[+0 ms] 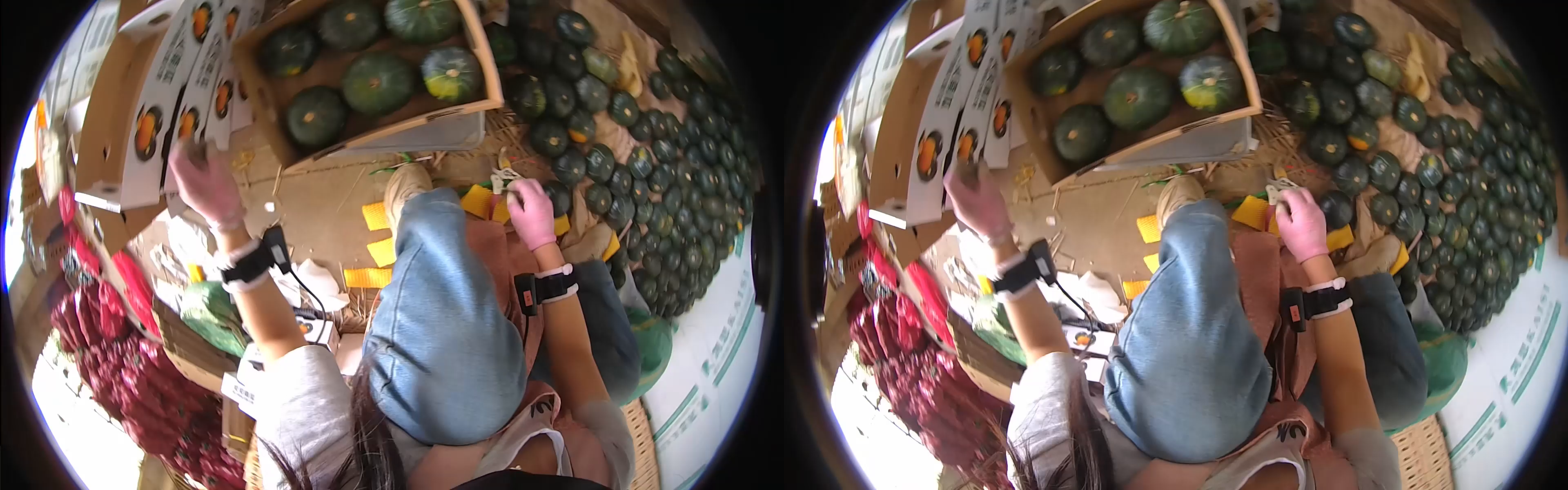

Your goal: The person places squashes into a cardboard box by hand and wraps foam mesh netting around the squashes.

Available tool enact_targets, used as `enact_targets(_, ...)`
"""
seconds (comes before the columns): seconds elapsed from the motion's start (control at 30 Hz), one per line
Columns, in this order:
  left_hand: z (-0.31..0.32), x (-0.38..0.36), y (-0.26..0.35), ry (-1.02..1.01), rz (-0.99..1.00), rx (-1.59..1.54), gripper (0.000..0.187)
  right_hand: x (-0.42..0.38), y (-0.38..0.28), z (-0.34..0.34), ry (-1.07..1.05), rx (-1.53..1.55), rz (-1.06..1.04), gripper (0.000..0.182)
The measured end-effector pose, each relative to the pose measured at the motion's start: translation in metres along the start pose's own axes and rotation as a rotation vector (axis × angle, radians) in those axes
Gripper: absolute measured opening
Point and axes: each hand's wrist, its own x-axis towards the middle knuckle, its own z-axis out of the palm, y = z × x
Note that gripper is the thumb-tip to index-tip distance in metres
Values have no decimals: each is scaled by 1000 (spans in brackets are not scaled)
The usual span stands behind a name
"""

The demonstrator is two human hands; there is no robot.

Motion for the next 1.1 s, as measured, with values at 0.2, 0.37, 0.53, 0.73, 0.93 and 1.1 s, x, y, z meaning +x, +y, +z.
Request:
enact_targets(0.2, -7, -190, -134, -406, 186, 544, 60, 11, 8, 72, -475, -338, -121, 46)
enact_targets(0.37, 51, -233, -67, -992, 25, 498, 74, 5, 40, 95, -410, -432, -115, 29)
enact_targets(0.53, 106, -252, -78, -940, 64, 623, 33, -1, 37, 78, -556, -498, -132, 11)
enact_targets(0.73, 80, -234, -115, -1380, -171, 462, 31, -10, 71, 46, -35, 57, -159, 23)
enact_targets(0.93, 6, -175, -69, -644, -297, 589, 62, -31, 21, -30, 348, 477, 112, 27)
enact_targets(1.1, -33, -97, 85, -922, 125, -649, 31, -24, -155, -100, 522, 188, -345, 10)
